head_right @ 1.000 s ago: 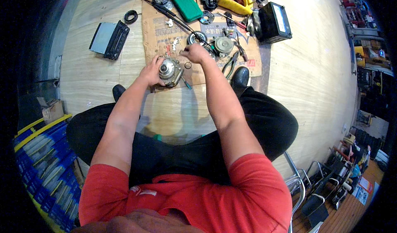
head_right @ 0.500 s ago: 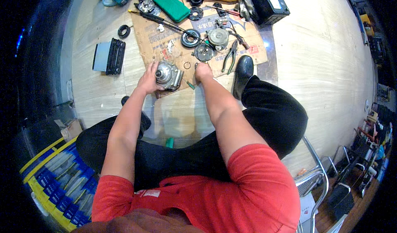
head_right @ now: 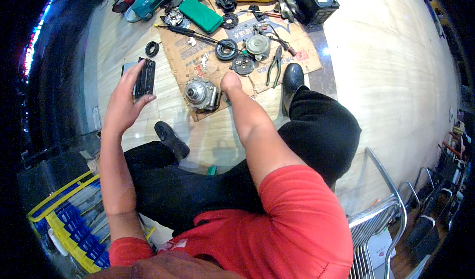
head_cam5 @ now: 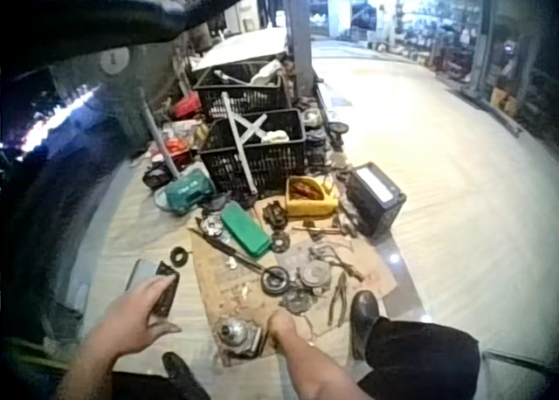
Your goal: The person disassembles and reassembles components of an automotive alternator by hand, removing a small part, cleaning surfaces, and then fitting a circular component back onto the main housing.
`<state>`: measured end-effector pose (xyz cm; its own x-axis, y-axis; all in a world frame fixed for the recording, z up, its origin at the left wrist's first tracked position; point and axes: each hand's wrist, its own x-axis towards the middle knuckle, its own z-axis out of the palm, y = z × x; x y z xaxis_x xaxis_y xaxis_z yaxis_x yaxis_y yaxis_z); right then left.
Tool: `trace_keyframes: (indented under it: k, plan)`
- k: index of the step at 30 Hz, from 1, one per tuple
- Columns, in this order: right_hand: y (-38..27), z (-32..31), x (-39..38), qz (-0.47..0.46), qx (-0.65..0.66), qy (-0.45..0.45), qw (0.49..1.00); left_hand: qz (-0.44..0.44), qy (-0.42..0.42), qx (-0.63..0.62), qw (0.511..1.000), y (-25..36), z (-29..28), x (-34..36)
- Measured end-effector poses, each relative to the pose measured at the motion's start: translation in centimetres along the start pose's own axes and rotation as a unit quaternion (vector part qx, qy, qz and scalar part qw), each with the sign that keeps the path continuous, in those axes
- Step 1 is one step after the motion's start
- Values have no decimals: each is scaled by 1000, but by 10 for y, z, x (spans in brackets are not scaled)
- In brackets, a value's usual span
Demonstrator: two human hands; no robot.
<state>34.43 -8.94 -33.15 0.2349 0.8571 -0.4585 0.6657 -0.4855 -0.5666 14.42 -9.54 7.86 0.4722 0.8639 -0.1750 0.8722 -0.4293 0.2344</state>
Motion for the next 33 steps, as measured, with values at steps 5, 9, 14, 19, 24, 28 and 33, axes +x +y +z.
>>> trace_keyframes:
  k: [5,9,14,19,24,28,33]
  plan:
    - [1,-11,24,-38,-25,38,998,-15,-125,-53,991,6,-3,4]
    - [-29,-24,28,-41,-65,76,994,-21,-86,2,996,-6,-6,8]
    - [-37,-25,58,-65,-137,110,982,-17,-132,-7,991,-17,-7,22]
    - [-45,-18,73,-66,-224,108,966,-12,-146,3,989,-29,2,31]
    - [-47,-15,80,-70,-231,117,963,-23,-147,2,989,-41,7,35]
    - [-52,-22,82,-73,-211,119,968,-54,-164,11,985,-48,11,37]
    - [-68,-57,85,-64,-33,94,993,-68,-175,12,982,-48,15,40]
